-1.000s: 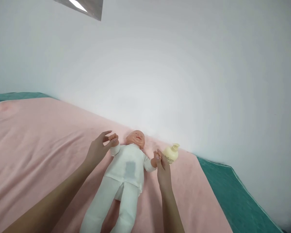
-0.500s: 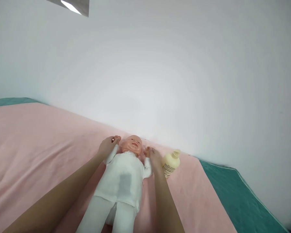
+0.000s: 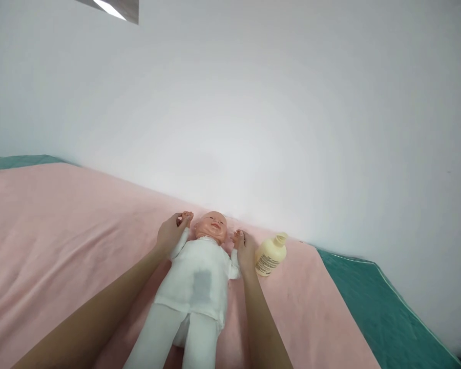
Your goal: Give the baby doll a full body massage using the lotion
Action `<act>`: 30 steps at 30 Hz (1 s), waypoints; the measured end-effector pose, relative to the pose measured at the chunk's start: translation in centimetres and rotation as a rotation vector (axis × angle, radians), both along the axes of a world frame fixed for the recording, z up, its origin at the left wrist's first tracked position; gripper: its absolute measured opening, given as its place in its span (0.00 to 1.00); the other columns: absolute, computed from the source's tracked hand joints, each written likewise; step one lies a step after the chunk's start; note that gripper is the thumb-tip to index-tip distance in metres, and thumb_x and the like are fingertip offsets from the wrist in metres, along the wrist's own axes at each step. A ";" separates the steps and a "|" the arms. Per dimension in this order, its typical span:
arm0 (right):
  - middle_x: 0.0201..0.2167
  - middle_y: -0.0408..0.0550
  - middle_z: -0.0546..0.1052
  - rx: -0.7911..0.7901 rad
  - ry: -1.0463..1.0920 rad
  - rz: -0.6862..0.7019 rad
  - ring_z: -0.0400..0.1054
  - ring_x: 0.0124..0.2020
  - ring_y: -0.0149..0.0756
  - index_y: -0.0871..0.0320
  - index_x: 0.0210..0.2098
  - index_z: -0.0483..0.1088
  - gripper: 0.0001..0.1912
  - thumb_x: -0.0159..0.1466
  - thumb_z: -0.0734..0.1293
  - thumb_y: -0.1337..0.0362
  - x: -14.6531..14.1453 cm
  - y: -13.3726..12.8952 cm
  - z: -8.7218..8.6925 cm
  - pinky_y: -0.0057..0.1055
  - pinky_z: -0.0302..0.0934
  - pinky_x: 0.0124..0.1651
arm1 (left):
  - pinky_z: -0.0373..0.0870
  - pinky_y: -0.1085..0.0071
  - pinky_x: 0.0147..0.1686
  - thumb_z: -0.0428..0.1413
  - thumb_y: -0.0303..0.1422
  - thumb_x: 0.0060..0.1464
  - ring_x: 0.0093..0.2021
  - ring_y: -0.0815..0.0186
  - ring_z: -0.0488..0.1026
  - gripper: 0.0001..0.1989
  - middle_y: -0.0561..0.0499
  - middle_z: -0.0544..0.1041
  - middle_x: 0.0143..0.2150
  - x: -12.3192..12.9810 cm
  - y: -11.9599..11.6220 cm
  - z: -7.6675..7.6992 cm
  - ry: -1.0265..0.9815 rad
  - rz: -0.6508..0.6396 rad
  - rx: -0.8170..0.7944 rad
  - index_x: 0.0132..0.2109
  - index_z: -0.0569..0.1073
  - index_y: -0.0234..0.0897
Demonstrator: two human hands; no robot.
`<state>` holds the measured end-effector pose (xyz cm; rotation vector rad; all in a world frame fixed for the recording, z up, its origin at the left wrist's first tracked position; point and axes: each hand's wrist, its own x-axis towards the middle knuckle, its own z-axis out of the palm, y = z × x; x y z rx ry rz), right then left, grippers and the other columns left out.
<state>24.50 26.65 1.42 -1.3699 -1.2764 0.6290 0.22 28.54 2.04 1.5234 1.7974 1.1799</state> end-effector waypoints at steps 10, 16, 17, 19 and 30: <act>0.52 0.59 0.72 0.181 -0.112 -0.009 0.69 0.51 0.41 0.61 0.55 0.64 0.24 0.66 0.58 0.53 -1.6 -7.9 1.6 0.40 0.63 0.54 | 0.66 0.67 0.39 0.53 0.46 0.55 0.45 0.57 0.73 0.21 0.48 0.78 0.43 -0.8 -7.2 1.7 -0.099 0.088 0.261 0.50 0.72 0.40; 0.57 0.53 0.70 0.029 -0.187 -0.089 0.64 0.57 0.42 0.55 0.59 0.62 0.24 0.67 0.57 0.52 -3.3 -15.1 1.2 0.39 0.59 0.58 | 0.66 0.62 0.47 0.54 0.46 0.54 0.52 0.54 0.69 0.22 0.48 0.77 0.49 -1.7 -13.1 0.6 -0.048 0.136 0.257 0.53 0.71 0.42; 0.57 0.53 0.69 0.002 -0.188 -0.107 0.64 0.57 0.42 0.55 0.60 0.61 0.25 0.67 0.57 0.52 -3.6 -16.3 0.8 0.38 0.59 0.57 | 0.67 0.62 0.46 0.54 0.47 0.54 0.54 0.52 0.67 0.24 0.48 0.76 0.50 -1.9 -14.1 0.3 -0.047 0.150 0.215 0.55 0.69 0.43; 0.57 0.53 0.69 -0.053 -0.195 -0.116 0.65 0.56 0.42 0.55 0.62 0.58 0.26 0.67 0.56 0.52 -4.0 -18.4 -0.1 0.37 0.61 0.56 | 0.68 0.61 0.43 0.54 0.48 0.54 0.57 0.49 0.65 0.27 0.48 0.76 0.51 -2.5 -15.9 -0.3 -0.033 0.160 0.120 0.59 0.67 0.45; 0.60 0.53 0.68 -0.161 -0.188 -0.143 0.66 0.56 0.45 0.55 0.66 0.52 0.32 0.65 0.58 0.54 -4.6 -21.9 -2.3 0.39 0.61 0.55 | 0.70 0.70 0.30 0.53 0.43 0.52 0.37 0.57 0.77 0.18 0.53 0.81 0.37 -4.8 -19.9 -1.1 -0.098 0.071 -0.041 0.48 0.76 0.43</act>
